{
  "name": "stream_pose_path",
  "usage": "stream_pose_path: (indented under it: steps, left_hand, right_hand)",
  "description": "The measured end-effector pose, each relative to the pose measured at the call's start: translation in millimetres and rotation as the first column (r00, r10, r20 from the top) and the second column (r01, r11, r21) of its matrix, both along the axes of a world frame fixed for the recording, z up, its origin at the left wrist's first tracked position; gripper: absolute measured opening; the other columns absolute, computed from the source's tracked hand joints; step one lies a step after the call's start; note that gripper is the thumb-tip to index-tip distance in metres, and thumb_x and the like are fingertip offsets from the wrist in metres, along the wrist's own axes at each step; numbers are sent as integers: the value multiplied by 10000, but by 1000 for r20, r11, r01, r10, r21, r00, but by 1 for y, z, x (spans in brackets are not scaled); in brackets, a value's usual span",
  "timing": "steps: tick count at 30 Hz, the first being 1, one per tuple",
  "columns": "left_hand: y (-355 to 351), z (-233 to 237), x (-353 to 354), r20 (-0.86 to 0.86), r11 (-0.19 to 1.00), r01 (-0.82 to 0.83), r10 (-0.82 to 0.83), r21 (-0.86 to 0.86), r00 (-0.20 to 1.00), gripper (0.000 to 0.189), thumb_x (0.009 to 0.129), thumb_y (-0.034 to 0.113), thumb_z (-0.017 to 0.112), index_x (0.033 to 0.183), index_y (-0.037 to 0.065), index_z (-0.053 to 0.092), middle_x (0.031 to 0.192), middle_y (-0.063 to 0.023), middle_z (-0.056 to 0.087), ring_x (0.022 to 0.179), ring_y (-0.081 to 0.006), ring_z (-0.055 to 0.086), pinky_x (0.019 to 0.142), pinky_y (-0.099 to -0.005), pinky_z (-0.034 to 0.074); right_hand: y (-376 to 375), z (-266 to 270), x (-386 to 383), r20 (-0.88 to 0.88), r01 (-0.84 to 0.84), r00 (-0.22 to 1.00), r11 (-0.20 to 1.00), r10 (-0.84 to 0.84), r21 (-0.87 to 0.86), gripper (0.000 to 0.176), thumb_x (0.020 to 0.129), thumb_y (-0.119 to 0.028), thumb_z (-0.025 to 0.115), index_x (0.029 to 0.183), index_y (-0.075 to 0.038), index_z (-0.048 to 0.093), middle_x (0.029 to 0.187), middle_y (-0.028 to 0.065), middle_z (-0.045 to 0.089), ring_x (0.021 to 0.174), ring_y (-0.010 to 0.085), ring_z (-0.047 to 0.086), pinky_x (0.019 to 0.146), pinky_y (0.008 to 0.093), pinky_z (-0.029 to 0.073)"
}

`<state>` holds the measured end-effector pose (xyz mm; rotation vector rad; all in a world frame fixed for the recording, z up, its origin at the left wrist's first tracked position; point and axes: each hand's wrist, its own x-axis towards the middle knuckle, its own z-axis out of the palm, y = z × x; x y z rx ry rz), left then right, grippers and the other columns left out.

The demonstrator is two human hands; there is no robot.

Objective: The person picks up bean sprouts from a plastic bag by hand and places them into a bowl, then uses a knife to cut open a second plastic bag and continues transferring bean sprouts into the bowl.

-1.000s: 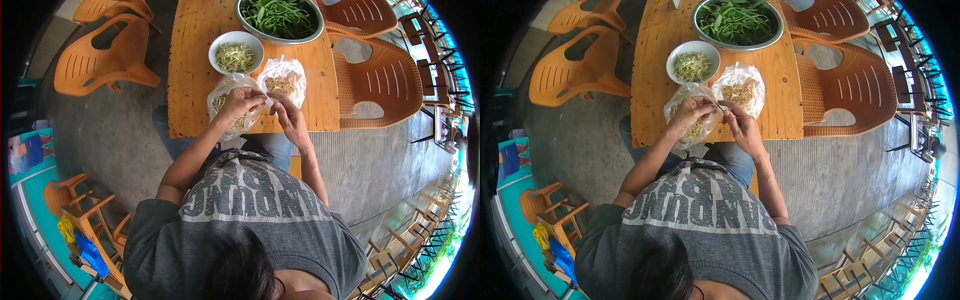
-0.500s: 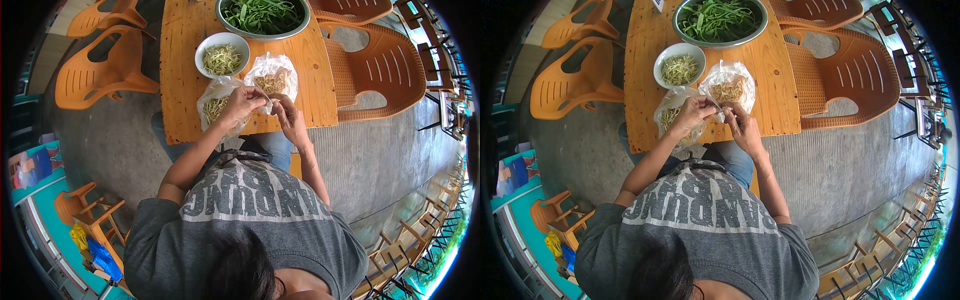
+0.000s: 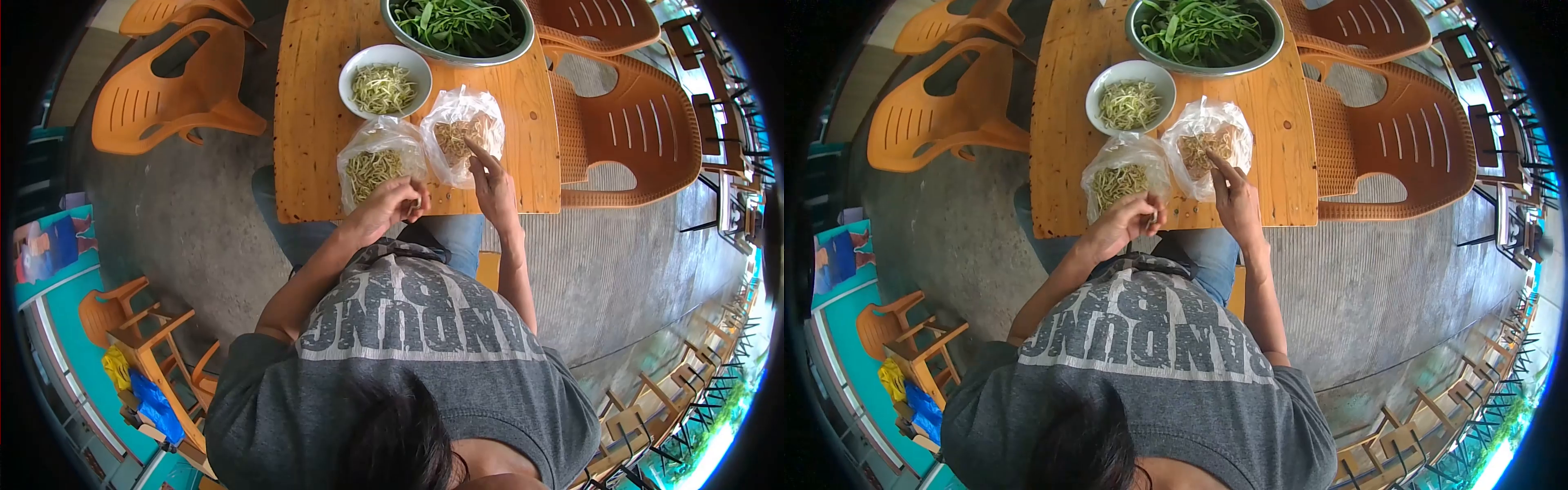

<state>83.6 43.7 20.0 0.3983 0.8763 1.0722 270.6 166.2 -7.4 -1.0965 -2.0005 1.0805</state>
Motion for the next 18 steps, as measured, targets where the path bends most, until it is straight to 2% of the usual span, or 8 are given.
stream_pose_path:
  steps: [2, 4, 8, 9, 13, 14, 16, 18]
  left_hand:
    - [-13, 5, -12, -4, 996, -56, 56, -62, 998, 204, 934, 272, 447, 868, 91, 517, 774, 5, 537, 653, -72, 472, 603, -202, 415]
    - [-25, 5, -29, 0, 992, -102, 102, -74, 995, 236, 939, 311, 447, 852, 101, 510, 758, 17, 525, 631, -65, 462, 583, -198, 404]
    - [-34, 2, -64, -371, 977, -207, 209, 45, 905, 270, 963, 301, 470, 782, 107, 519, 664, 53, 500, 530, -20, 415, 457, -162, 333]
    - [-35, 4, -69, -357, 971, -238, 231, 23, 905, 248, 977, 265, 450, 895, 80, 593, 663, 66, 489, 535, -9, 409, 449, -155, 306]
    - [-26, 0, -85, -507, 980, -187, 199, 75, 839, 321, 976, 206, 423, 1195, 42, 591, 687, 70, 475, 567, -6, 398, 481, -161, 323]
    - [-23, -3, -87, -487, 974, -210, 225, 86, 844, 320, 973, 200, 419, 1189, 38, 591, 694, 65, 478, 571, -9, 400, 490, -163, 328]
    - [-18, -7, -87, -446, 963, -249, 268, 103, 854, 317, 968, 189, 410, 1176, 31, 591, 707, 57, 482, 581, -13, 403, 508, -166, 338]
    - [-18, -12, -88, -336, 957, -267, 290, 113, 896, 300, 965, 188, 405, 1129, 28, 598, 722, 47, 493, 589, -20, 413, 523, -172, 349]
  right_hand:
    - [-2, 15, -4, 81, 51, 996, 988, -40, -143, 258, 912, -190, 593, 1106, -27, 640, 770, 190, 646, 607, 279, 617, 577, 341, 473]
    - [-1, 5, -2, 184, 57, 981, 998, -56, 0, 234, 867, -180, 648, 1020, -3, 652, 721, 181, 636, 578, 270, 606, 552, 327, 467]
    - [-5, 6, -12, 261, 137, 952, 985, -160, 103, 218, 794, -161, 717, 883, 22, 639, 658, 158, 625, 541, 235, 596, 529, 309, 462]
    - [-10, 15, -20, 205, 162, 963, 983, -176, 82, 166, 784, -123, 713, 830, 12, 629, 661, 140, 630, 532, 217, 590, 522, 301, 460]
    - [-33, 29, -55, 79, 27, 996, 1000, -28, 15, 154, 783, -127, 718, 834, 2, 651, 692, 123, 646, 553, 202, 607, 542, 304, 476]
    - [-39, 27, -65, 78, -38, 996, 997, 33, 73, 160, 780, -129, 722, 821, 12, 659, 726, 133, 655, 576, 202, 619, 557, 309, 484]
    - [-50, 26, -87, 75, -133, 988, 991, 135, -24, 196, 765, -155, 735, 802, 22, 658, 751, 160, 654, 605, 255, 635, 572, 336, 490]
    - [-53, 11, -103, 158, -144, 979, 987, 132, 70, 222, 757, -184, 738, 805, 18, 658, 742, 167, 652, 619, 290, 637, 575, 356, 491]
